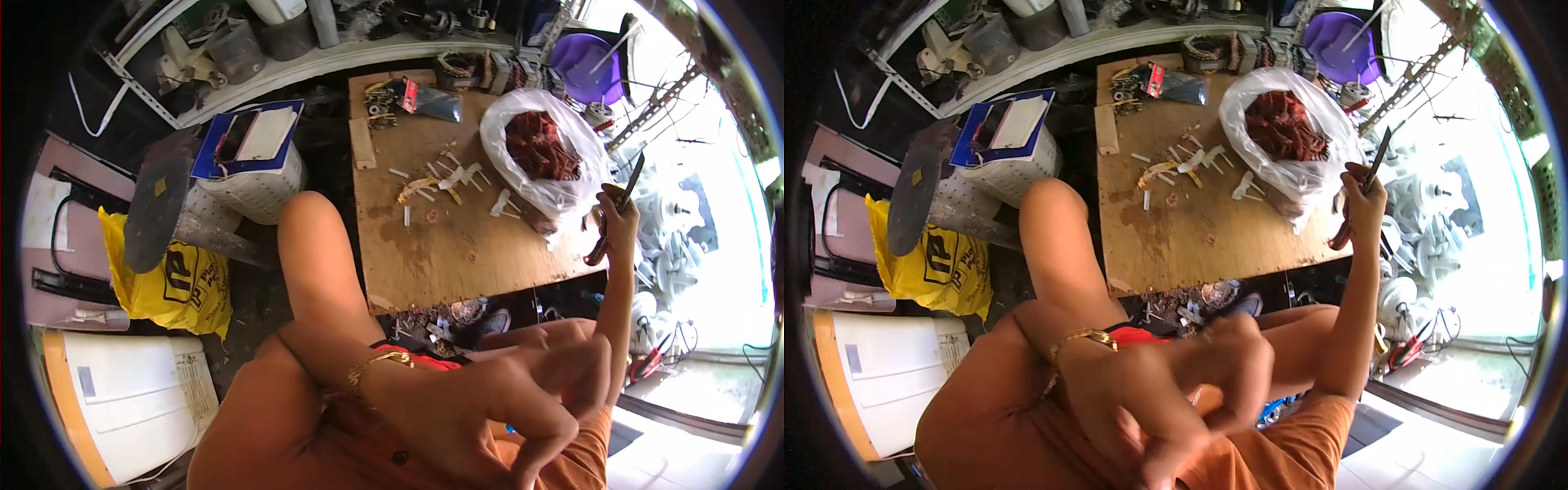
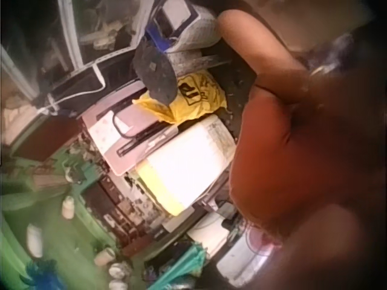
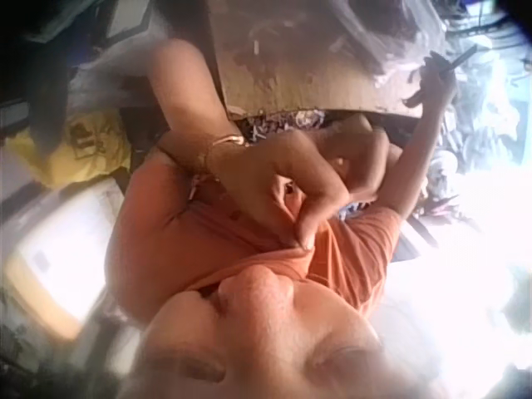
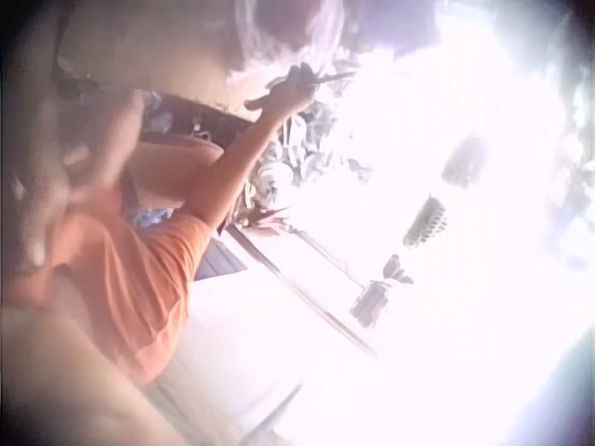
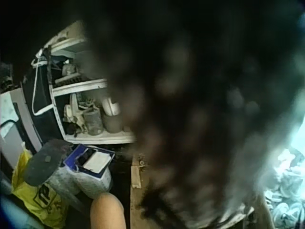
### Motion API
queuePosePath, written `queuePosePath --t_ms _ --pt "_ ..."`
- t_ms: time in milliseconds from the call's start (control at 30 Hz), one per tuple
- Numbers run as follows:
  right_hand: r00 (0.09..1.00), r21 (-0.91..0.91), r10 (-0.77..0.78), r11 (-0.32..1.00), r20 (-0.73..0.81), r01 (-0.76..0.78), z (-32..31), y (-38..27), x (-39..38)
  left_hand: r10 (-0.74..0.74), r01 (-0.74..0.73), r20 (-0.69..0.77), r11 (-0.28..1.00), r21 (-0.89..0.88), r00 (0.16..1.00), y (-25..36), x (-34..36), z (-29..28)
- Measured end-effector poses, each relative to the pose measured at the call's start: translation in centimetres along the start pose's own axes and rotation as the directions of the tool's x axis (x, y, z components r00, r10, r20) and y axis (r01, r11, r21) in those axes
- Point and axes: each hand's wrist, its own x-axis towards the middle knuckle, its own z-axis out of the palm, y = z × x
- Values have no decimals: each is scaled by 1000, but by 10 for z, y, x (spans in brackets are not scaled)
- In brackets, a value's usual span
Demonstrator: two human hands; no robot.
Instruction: The person scrapes paper and copper wire off of an electric motor stator using a knife by hand while sitting on the floor.
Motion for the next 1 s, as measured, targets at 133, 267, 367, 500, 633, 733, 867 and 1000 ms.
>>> queuePosePath --t_ms 133,267,367,500,633,733,867,1000 --pt "964 -355 -157 907 213 226 23 -6 21 -470 377 455 882 283 756 13 21 -36" --pt "920 -416 -171 852 353 319 5 34 50 -625 565 704 733 379 337 -26 36 -127" --pt "927 -351 80 935 366 58 -19 51 44 -831 532 31 384 755 555 -80 62 -188" --pt "894 -293 278 940 351 -177 -1 1 18 -557 -285 301 118 951 774 -163 88 -275" --pt "906 -227 253 957 339 -182 -6 9 16 -733 -680 446 -31 732 513 -226 95 -313" --pt "900 -282 322 929 294 -241 -12 6 20 -822 -666 321 -93 740 471 -232 111 -327" --pt "890 -265 371 916 266 -303 -20 0 28 -912 -651 -14 -304 696 410 -236 140 -315" --pt "948 -159 246 963 199 -217 -13 6 30 -723 -445 105 -297 844 683 -270 139 -297"
